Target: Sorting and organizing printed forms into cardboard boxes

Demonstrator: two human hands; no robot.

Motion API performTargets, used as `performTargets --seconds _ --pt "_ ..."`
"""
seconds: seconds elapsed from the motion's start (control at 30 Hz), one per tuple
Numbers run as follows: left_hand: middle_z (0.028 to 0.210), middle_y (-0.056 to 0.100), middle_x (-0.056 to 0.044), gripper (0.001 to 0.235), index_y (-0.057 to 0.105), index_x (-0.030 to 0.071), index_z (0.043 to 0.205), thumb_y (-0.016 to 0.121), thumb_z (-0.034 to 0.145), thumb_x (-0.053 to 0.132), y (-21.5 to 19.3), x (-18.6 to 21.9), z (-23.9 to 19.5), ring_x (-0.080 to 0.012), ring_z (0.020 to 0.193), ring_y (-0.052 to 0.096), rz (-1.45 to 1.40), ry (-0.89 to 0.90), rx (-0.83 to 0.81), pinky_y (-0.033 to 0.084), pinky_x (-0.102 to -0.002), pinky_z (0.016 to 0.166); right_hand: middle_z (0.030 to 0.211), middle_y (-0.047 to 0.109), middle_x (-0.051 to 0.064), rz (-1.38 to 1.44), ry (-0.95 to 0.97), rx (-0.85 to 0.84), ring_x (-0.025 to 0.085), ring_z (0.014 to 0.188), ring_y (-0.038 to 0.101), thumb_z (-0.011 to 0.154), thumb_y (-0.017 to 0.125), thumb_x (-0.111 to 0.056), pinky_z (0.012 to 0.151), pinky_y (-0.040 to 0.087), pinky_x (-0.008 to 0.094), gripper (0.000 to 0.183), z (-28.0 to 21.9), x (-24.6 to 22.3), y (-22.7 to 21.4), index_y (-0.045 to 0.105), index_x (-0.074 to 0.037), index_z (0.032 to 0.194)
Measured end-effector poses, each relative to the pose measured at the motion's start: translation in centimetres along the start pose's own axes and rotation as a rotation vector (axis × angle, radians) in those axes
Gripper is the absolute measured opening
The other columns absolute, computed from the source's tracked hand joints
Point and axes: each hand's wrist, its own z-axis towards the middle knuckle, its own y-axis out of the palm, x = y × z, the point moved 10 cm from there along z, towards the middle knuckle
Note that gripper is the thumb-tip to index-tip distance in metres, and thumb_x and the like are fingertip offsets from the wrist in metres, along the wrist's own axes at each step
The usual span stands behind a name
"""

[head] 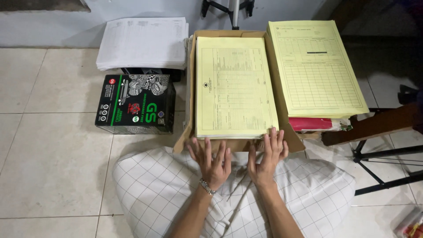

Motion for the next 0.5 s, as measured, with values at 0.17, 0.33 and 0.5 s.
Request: performTargets --seconds 0.17,0.33,0.5 --pt "0.159 0.032 -0.002 0.045 0.046 0.023 0.133 0.057 0.092 0.010 -9.4 -1.4 7.5 -0.0238 0.152 0.026 -0.018 0.014 0.205 0.012 -0.054 0.130 0.171 0.022 0.015 0.085 0.116 -0.119 0.028 0.162 0.014 0.091 0.065 0.000 0.129 0.009 0.051 0.079 -1.5 0.3 -0.1 0.028 -0.009 0.161" --pt "0.143 0.050 -0.009 0.024 0.052 0.007 0.128 0.048 0.106 0.015 -9.4 -9.9 17.1 -0.0262 0.142 0.044 -0.246 -0.227 0.221 0.034 -0.048 0.130 0.171 0.024 0.013 0.097 0.096 -0.108 0.027 0.162 0.014 0.091 0.069 -0.003 0.129 0.006 0.051 0.081 -2.4 0.3 0.7 0.029 -0.010 0.161" --pt "0.120 0.066 -0.015 0.022 0.060 0.002 0.115 0.062 0.093 -0.002 3.2 -20.4 17.4 -0.0293 0.115 0.061 -0.151 -0.209 -0.215 0.050 -0.042 0.104 0.167 0.029 0.019 0.085 0.108 -0.156 0.031 0.160 0.019 0.090 0.068 -0.002 0.127 0.001 0.054 0.075 -3.0 0.5 1.8 0.034 -0.006 0.156"
